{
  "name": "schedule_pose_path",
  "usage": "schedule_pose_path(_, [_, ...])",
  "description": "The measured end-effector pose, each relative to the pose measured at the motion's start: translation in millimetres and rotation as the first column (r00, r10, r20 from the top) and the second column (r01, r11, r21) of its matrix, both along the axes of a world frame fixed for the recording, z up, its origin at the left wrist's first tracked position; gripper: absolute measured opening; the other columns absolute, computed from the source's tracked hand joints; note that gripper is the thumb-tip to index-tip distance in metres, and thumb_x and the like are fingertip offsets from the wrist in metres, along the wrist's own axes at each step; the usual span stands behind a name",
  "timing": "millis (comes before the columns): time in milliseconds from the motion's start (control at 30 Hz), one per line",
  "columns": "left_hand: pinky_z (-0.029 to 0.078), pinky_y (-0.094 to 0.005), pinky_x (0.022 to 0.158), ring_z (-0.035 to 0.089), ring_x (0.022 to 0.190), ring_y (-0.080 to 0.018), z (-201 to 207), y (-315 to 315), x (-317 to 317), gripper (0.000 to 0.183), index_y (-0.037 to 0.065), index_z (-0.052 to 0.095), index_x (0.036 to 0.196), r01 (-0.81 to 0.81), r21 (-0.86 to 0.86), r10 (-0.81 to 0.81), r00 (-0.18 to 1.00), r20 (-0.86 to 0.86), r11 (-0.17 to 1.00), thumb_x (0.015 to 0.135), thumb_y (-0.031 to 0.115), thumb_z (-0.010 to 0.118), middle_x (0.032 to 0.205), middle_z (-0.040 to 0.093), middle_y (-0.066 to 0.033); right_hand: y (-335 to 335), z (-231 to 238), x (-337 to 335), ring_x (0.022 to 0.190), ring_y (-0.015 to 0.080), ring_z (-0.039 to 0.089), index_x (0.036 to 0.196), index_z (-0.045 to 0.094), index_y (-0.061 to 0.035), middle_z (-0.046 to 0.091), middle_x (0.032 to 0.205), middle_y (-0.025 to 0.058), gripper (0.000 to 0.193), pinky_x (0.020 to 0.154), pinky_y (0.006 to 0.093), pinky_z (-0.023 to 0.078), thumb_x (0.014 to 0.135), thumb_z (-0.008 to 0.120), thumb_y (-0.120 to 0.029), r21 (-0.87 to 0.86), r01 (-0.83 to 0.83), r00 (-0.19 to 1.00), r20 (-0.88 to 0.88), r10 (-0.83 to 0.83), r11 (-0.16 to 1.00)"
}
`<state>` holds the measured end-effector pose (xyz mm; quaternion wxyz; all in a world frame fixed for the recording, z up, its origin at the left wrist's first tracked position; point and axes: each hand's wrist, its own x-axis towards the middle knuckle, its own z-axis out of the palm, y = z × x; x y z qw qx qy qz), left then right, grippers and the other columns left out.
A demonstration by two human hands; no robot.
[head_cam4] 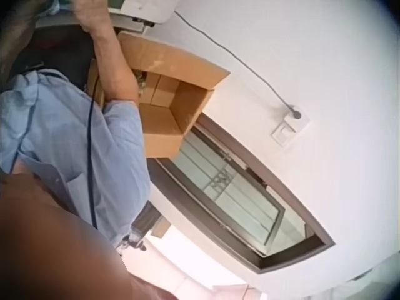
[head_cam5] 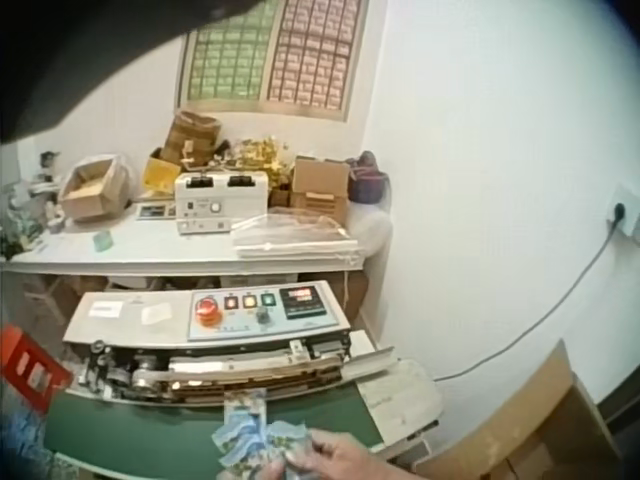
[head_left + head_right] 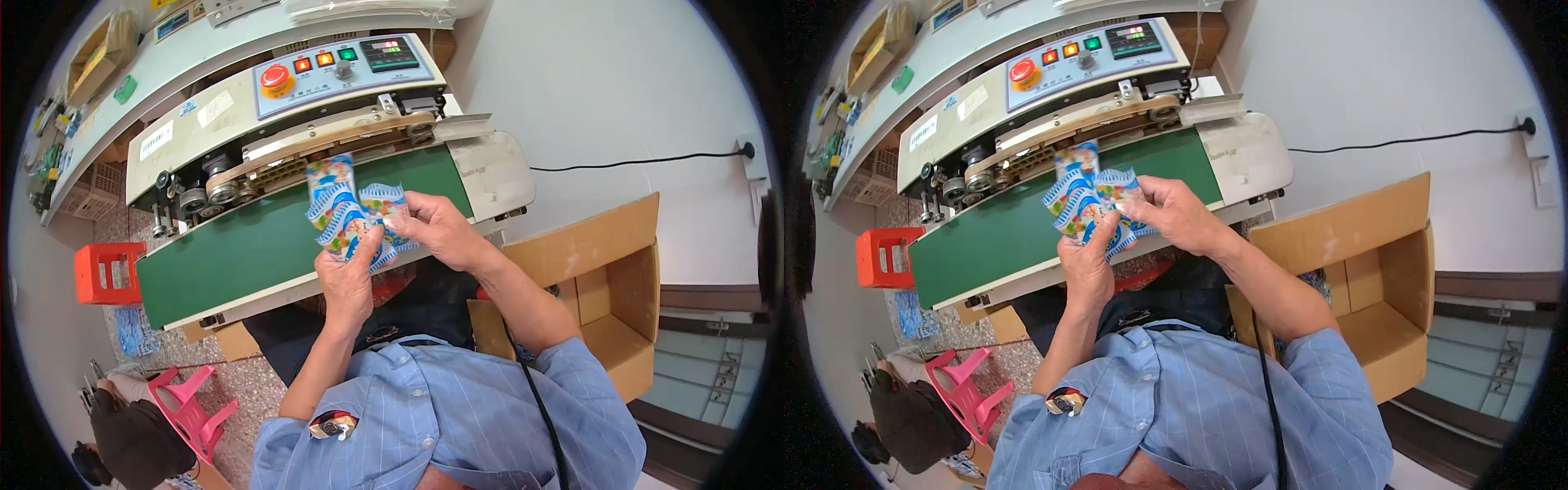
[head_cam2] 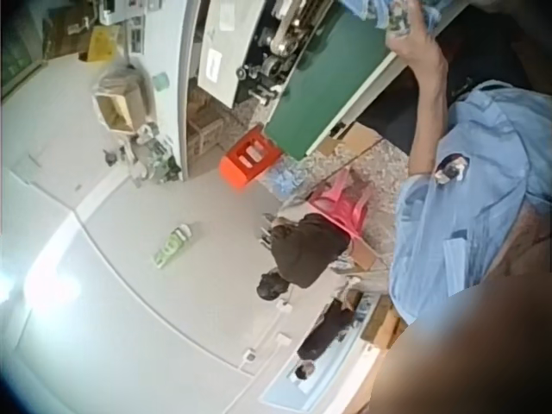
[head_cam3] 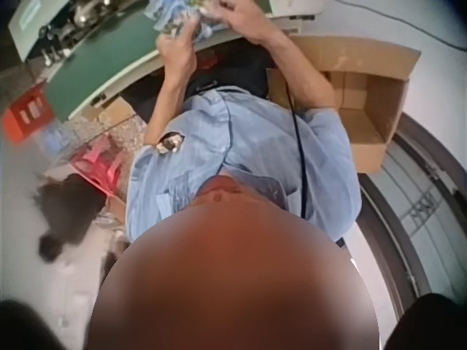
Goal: Sealing small blue toy packets using a heat-sealing machine and organizing them into a box.
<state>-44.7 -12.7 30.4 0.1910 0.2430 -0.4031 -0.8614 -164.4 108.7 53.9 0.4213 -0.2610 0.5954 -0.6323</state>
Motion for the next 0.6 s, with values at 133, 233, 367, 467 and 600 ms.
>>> schedule_pose_path(133, [0.063, -0.0340, 0.064, 0.071, 0.090, -0.0218, 5, -3, 0, 0.026, -0.001, 0.061, 0.112, 0.086, 0.005, -0.086, 0.996, 0.018, 0.996, 0.090, 0.011, 0.070, 0.104, 0.069, -0.0112, 16, -15, -18, 0.100, 0.0147, 0.066, 0.123, 0.059, 0.0007, 0.068, 0.113, 0.0089, 0.029, 0.091, 0.0310, 0.054, 0.099, 0.059, -0.015, -0.031, 0.321, 0.932, 0.190, -0.309, 0.947])
schedule_pose_path(233, [0.064, -0.0372, 0.070, 0.071, 0.095, -0.0253, 8, -14, 5, 0.029, -0.004, 0.057, 0.116, 0.110, 0.140, -0.115, 0.993, 0.022, 0.984, 0.093, 0.009, 0.066, 0.107, 0.068, -0.0147, 33, 6, -46, 0.086, 0.0149, 0.070, 0.120, 0.059, -0.0010, 0.070, 0.103, 0.0080, 0.029, 0.069, 0.0323, 0.061, 0.098, 0.061, -0.020, 0.200, 0.483, 0.854, 0.105, -0.509, 0.852])
schedule_pose_path(367, [0.065, -0.0414, 0.073, 0.068, 0.105, -0.0313, 16, -25, 11, 0.040, -0.005, 0.049, 0.128, 0.288, 0.262, -0.266, 0.957, -0.118, 0.921, 0.095, 0.013, 0.063, 0.116, 0.064, -0.0189, 38, 1, -74, 0.080, 0.0140, 0.070, 0.119, 0.060, -0.0056, 0.070, 0.100, 0.0043, 0.030, 0.061, 0.0310, 0.062, 0.096, 0.064, -0.025, 0.259, 0.523, 0.829, 0.069, -0.555, 0.812])
schedule_pose_path(467, [0.066, -0.0389, 0.073, 0.067, 0.106, -0.0317, 15, -28, 10, 0.043, -0.005, 0.047, 0.131, 0.355, 0.139, -0.347, 0.934, -0.080, 0.924, 0.096, 0.013, 0.062, 0.117, 0.064, -0.0185, 31, -4, -84, 0.080, 0.0143, 0.070, 0.117, 0.062, -0.0053, 0.070, 0.100, 0.0048, 0.029, 0.062, 0.0311, 0.062, 0.095, 0.065, -0.024, 0.295, 0.536, 0.812, 0.075, -0.578, 0.791])
schedule_pose_path(600, [0.065, -0.0311, 0.066, 0.070, 0.093, -0.0205, 10, -27, 8, 0.035, -0.003, 0.056, 0.124, 0.261, 0.077, -0.264, 0.964, 0.025, 0.962, 0.094, 0.012, 0.067, 0.112, 0.068, -0.0123, 22, -12, -94, 0.080, 0.0147, 0.070, 0.117, 0.063, -0.0053, 0.071, 0.100, 0.0052, 0.028, 0.063, 0.0316, 0.062, 0.095, 0.066, -0.023, 0.304, 0.501, 0.829, 0.101, -0.550, 0.811])
